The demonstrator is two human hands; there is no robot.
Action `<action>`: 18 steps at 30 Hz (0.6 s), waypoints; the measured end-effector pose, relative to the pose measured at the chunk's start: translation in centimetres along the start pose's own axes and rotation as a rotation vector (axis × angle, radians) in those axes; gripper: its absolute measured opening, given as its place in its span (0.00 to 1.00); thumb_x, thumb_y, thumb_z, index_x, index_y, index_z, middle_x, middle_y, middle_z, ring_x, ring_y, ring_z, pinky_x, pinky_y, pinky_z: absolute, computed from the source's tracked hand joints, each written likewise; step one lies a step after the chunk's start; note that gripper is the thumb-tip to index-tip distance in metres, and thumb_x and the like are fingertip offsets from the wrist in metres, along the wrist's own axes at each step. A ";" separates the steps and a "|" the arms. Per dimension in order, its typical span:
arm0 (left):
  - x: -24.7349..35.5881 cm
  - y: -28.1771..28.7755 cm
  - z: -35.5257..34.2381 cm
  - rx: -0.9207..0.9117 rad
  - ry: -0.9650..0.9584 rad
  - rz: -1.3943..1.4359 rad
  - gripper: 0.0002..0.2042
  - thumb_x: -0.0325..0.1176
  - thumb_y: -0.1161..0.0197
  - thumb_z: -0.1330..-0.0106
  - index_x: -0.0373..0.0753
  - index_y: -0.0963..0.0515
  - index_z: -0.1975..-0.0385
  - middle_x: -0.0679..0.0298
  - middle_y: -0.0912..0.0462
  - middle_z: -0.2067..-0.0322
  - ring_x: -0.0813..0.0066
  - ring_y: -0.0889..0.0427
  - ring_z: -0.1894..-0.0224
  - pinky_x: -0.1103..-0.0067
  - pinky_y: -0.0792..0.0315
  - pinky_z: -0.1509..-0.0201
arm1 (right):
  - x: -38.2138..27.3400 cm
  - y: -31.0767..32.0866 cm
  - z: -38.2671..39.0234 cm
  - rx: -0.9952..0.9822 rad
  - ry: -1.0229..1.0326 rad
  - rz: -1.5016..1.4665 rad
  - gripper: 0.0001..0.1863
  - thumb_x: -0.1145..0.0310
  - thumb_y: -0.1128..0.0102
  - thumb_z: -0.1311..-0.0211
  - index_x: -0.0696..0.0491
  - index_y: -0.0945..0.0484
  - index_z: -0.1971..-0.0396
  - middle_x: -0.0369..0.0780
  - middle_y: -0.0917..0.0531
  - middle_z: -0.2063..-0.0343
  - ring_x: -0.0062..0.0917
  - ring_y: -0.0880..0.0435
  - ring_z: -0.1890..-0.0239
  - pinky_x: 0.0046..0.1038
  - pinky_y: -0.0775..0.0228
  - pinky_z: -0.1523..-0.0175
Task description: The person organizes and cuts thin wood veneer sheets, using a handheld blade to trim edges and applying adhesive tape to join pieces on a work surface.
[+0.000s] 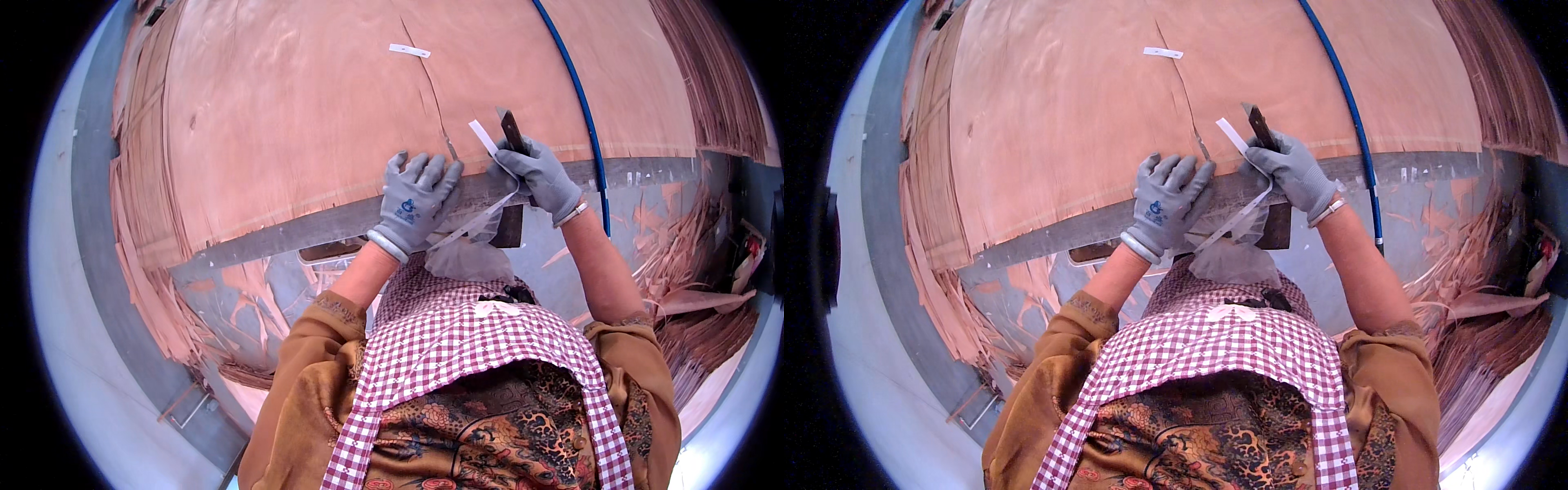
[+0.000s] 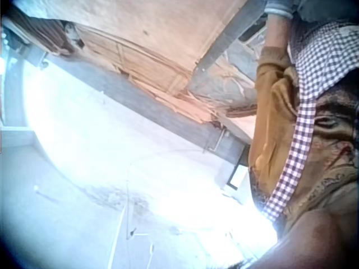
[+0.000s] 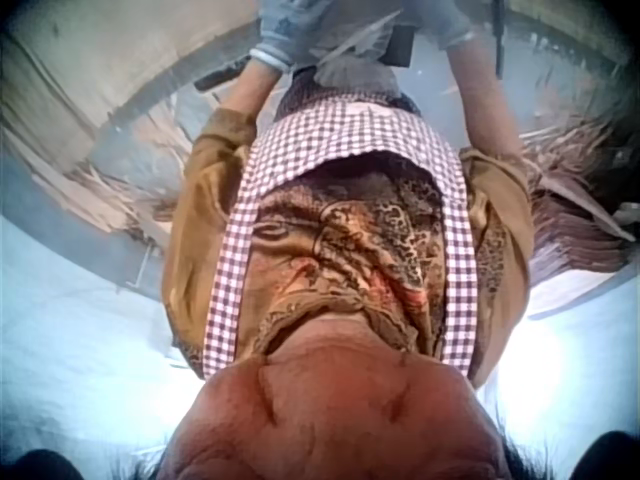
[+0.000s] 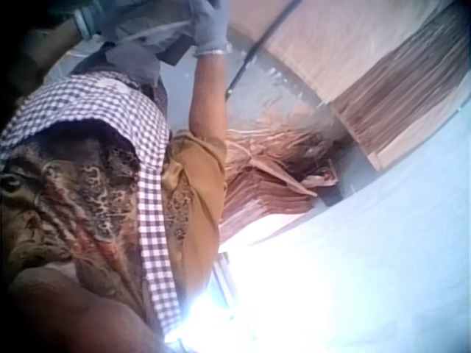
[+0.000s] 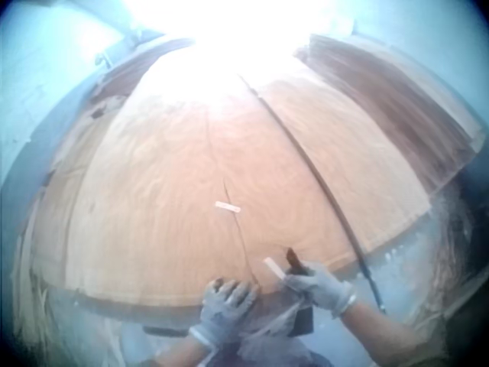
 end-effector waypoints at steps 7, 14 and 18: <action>-0.3 -0.9 -0.1 0.032 0.098 -0.012 0.19 0.36 0.39 0.46 0.42 0.25 0.53 0.64 0.27 0.57 0.66 0.29 0.54 0.63 0.38 0.48 | -0.5 -0.7 0.3 0.012 0.059 -0.003 0.11 0.64 0.43 0.39 0.56 0.26 0.63 0.34 0.20 0.74 0.11 0.29 0.81 0.14 0.37 0.76; 0.2 -0.9 0.1 0.063 0.118 0.003 0.19 0.36 0.38 0.46 0.41 0.25 0.53 0.61 0.27 0.56 0.64 0.29 0.52 0.61 0.40 0.44 | -1.1 -2.5 -1.8 -0.043 0.127 0.171 0.12 0.63 0.44 0.39 0.56 0.25 0.63 0.32 0.23 0.75 0.12 0.30 0.82 0.16 0.37 0.76; 0.1 -0.7 0.9 0.078 0.089 0.032 0.19 0.35 0.38 0.46 0.40 0.25 0.53 0.60 0.27 0.53 0.63 0.30 0.50 0.59 0.42 0.42 | -1.4 -3.6 -3.5 -0.094 0.133 0.208 0.10 0.65 0.44 0.40 0.56 0.26 0.63 0.31 0.26 0.76 0.13 0.28 0.77 0.17 0.38 0.75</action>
Point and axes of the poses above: each hand's wrist, its own z-axis away from the middle knuckle, its own y-axis out of the back of the hand, x = y × z, the point moved 4 cm from there along -z, towards the middle knuckle
